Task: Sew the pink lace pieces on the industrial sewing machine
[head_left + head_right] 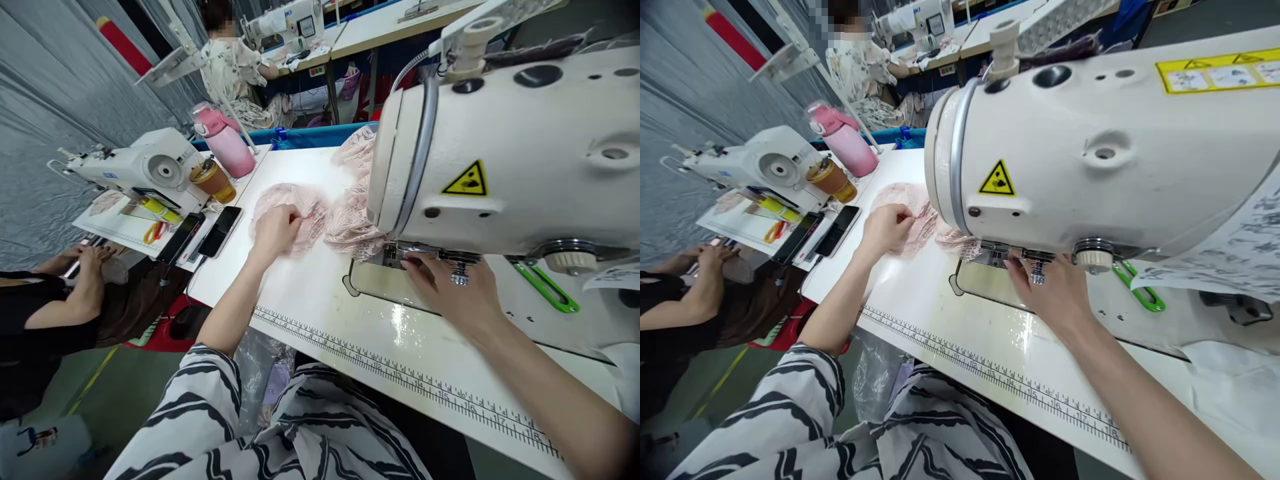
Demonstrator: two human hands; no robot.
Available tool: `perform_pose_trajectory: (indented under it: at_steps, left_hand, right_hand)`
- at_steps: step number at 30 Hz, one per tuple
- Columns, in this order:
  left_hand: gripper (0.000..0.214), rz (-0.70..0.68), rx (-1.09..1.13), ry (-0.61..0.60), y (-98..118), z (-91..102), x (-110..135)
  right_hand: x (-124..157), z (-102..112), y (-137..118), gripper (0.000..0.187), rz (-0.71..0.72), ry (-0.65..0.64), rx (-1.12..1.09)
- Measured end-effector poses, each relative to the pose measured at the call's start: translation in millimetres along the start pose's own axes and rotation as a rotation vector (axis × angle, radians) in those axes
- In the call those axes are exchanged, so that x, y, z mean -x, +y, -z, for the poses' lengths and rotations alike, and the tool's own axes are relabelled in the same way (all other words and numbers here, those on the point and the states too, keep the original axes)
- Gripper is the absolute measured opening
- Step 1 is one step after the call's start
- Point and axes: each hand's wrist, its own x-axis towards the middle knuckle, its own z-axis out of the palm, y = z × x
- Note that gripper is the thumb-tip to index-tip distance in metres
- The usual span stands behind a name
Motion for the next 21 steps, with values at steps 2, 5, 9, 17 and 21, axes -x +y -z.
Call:
perform_pose_trajectory:
  at_steps: [2,5,9,17,21]
  left_hand:
    - [0.012,0.010,0.132,0.032,-6,-1.4,-1]
    - [0.009,0.004,0.247,0.064,-12,-4.6,-1]
    - [0.007,0.047,0.402,0.285,-25,3.1,-12]
    - [0.013,0.058,0.539,1.054,-32,77.5,4]
    - [0.007,-0.085,0.649,0.368,9,89.1,56]
  right_hand:
    - [-2,2,-2,0.043,-0.046,0.005,0.028]
    - [-4,2,-2,0.041,-0.029,0.015,0.053]
    - [-3,-3,0,0.036,0.052,0.103,0.065]
    - [-7,-5,2,0.041,0.090,0.107,0.092]
    - [-8,-1,-1,0.036,0.116,0.119,0.090]
